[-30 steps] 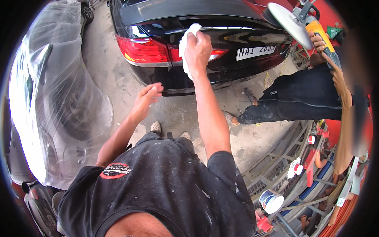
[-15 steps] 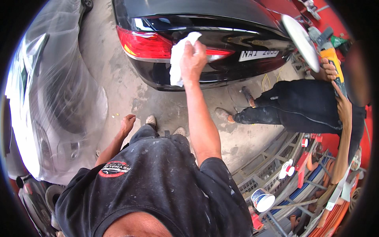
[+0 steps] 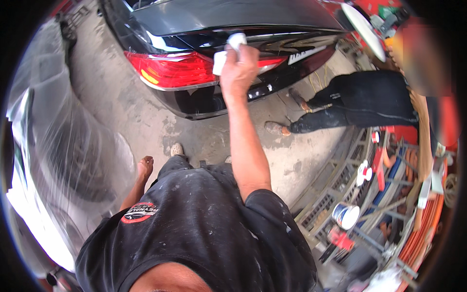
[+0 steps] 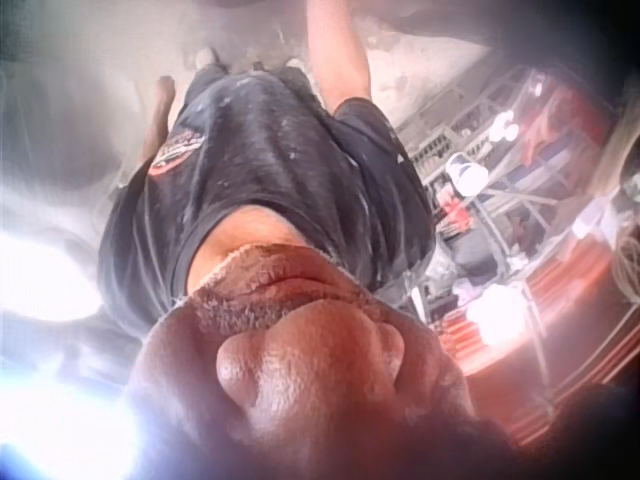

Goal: The person wipes the rear bumper and taillight area of a black car with a white cloth. Another person uses a polishing machine on the trunk while the recorder continues to wipe the rear bumper and license plate area.

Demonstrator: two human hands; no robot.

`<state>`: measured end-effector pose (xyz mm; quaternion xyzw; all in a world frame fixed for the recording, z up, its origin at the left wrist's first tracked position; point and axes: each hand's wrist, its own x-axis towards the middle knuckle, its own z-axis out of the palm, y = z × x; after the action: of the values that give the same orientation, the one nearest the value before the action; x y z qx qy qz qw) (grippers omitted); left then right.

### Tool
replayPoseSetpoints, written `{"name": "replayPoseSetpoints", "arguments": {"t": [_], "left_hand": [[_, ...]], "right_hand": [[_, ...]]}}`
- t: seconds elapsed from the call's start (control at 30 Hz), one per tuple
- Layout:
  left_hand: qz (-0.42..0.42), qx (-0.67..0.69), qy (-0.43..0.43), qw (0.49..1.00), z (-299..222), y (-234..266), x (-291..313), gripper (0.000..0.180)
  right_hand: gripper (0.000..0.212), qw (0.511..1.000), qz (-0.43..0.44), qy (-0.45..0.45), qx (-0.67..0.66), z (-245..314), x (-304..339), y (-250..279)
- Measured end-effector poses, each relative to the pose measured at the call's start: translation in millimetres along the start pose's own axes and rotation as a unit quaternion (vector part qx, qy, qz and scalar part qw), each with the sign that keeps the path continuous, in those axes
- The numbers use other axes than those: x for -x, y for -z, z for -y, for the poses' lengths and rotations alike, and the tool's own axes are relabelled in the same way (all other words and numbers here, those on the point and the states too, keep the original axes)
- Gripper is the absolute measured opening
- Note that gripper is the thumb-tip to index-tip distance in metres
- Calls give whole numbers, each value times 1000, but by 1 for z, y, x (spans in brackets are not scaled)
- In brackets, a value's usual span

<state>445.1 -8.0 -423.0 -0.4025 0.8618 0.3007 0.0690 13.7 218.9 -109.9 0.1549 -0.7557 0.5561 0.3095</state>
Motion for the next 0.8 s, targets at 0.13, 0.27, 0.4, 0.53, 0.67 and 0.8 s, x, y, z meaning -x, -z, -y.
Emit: {"name": "replayPoseSetpoints", "arguments": {"t": [0.13, 0.27, 0.4, 0.53, 0.67, 0.8], "left_hand": [[47, -63, -77, 994, 62, 30, -65, 24], [48, -70, -91, 992, 72, 83, -116, 23], [22, -81, -128, 988, 83, 124, -163, 24], [46, -161, -138, 976, 80, 137, -185, 24], [56, -65, -170, 982, 46, 124, -178, 23], [86, -39, -181, 979, 4, 115, -159, 23]], "right_hand": [[15, 999, -5, 28, 16, 28, 34, -40], [20, 992, -95, -55, 59, 16, 10, -34], [19, 979, -153, -91, 102, 6, -12, -24], [15, 992, -81, -13, 99, 55, 33, -63], [16, 975, -134, -158, 81, 14, 5, -41], [20, 969, -170, -177, 39, -7, -17, -20]]}}
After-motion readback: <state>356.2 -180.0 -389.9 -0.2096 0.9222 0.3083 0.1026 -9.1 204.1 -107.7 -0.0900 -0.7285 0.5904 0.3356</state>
